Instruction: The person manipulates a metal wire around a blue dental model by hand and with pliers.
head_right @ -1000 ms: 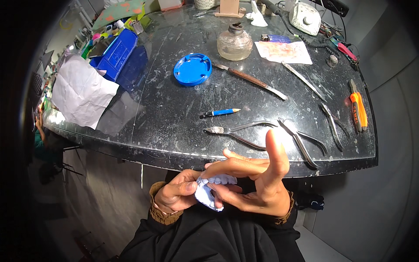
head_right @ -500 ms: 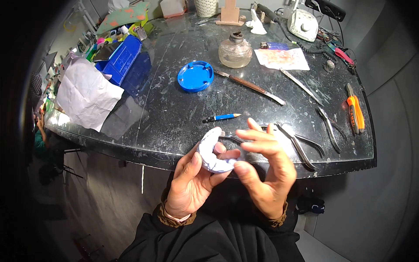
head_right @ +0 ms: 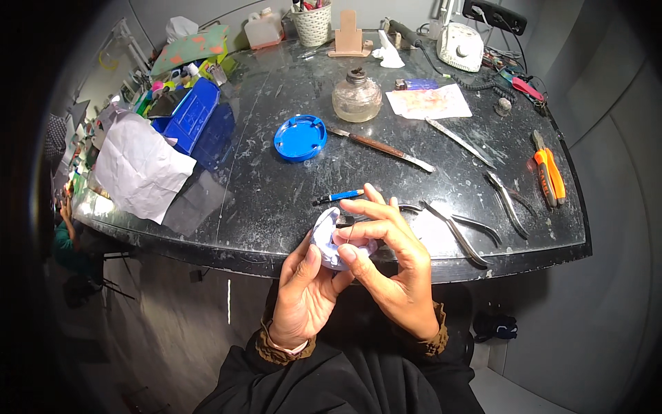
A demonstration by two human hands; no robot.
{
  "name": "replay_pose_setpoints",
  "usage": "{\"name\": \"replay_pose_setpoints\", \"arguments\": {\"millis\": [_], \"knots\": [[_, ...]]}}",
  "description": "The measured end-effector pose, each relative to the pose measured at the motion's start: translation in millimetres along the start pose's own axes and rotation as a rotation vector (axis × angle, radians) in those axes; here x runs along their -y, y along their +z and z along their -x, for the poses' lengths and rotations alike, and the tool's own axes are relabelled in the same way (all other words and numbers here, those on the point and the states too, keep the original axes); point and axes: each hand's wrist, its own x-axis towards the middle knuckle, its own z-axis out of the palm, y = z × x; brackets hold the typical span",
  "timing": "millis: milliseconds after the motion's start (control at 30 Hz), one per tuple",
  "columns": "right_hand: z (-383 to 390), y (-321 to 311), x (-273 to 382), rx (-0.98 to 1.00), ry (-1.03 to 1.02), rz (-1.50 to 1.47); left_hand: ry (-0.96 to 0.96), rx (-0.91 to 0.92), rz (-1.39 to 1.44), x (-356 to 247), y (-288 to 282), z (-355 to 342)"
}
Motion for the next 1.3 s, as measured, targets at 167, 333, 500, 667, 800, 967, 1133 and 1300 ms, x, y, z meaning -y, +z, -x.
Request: {"name": "replay_pose_setpoints", "arguments": {"millis": [167,333,500,667,800,967,1133,1300], "knots": [[-1,-2,0,0.029,0.032,-0.042,-0.016,0.0,0.013,2,-1,0],[0,-3,-2,0.026,0.041,-0.079,-0.027,0.012,0.037,2,0,-1],[0,-5,-2,0.037,0.048,-0.066,0.006,-0.002,-0.017,6,-2,0],[0,4,1,-0.118,0.048,-0.065,0.093,-0.041,0.03,11,1,-2],[5,5,-3,-0.14,-0.075,-0.033,0.282,-0.08,0.016,14,3,-5],[0,10,2,-0.063,-0.16,0.073,0.358,-0.083,0.058,17,1,-6],[0,12,-1,-0.06,-0.182,0.118,0.35,-0.117,0.045,18,-1,-7],[-1,14,-2,-0.057,-0.203,0.123,0.343,-0.12,0.059,18,-2,-7]]}}
